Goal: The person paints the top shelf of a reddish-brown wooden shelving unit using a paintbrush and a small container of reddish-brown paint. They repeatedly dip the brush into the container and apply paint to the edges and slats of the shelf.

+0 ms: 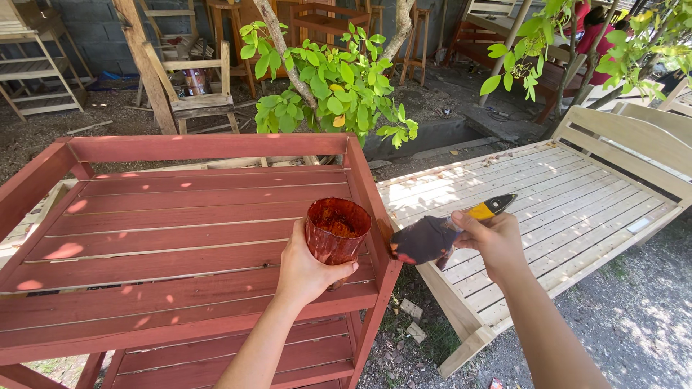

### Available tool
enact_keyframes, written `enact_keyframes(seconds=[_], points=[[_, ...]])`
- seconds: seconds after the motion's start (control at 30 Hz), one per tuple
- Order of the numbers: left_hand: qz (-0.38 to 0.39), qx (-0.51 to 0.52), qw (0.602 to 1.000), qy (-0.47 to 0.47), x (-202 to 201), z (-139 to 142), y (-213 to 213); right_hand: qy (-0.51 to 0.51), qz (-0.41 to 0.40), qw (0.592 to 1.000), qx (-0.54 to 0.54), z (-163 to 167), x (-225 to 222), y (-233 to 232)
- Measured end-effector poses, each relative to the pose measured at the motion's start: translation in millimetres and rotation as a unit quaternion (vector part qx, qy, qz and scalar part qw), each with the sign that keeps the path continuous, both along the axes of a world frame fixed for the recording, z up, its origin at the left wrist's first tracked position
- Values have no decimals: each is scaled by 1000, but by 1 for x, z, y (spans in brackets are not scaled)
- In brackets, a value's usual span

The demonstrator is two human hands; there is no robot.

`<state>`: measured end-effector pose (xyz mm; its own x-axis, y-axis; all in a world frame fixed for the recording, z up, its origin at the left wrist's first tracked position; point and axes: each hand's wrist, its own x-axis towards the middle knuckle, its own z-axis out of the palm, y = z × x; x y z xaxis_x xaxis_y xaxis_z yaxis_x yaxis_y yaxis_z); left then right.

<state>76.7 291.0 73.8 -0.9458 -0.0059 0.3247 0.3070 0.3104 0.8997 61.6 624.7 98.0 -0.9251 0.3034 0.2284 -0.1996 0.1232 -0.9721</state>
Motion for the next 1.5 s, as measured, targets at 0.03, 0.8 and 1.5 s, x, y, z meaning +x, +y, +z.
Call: enact_keyframes(seconds=[0.03, 0.8, 1.5], points=[[-1, 1, 1000, -1, 0, 0, 0, -3, 1, 1000, 4, 0, -1, 1], [-4, -16, 1000, -19, -1, 2, -16, 24, 40, 999, 27, -8, -23, 23], [-30, -16, 999, -18, -21, 0, -28, -8, 37, 996, 85, 5, -54, -11]])
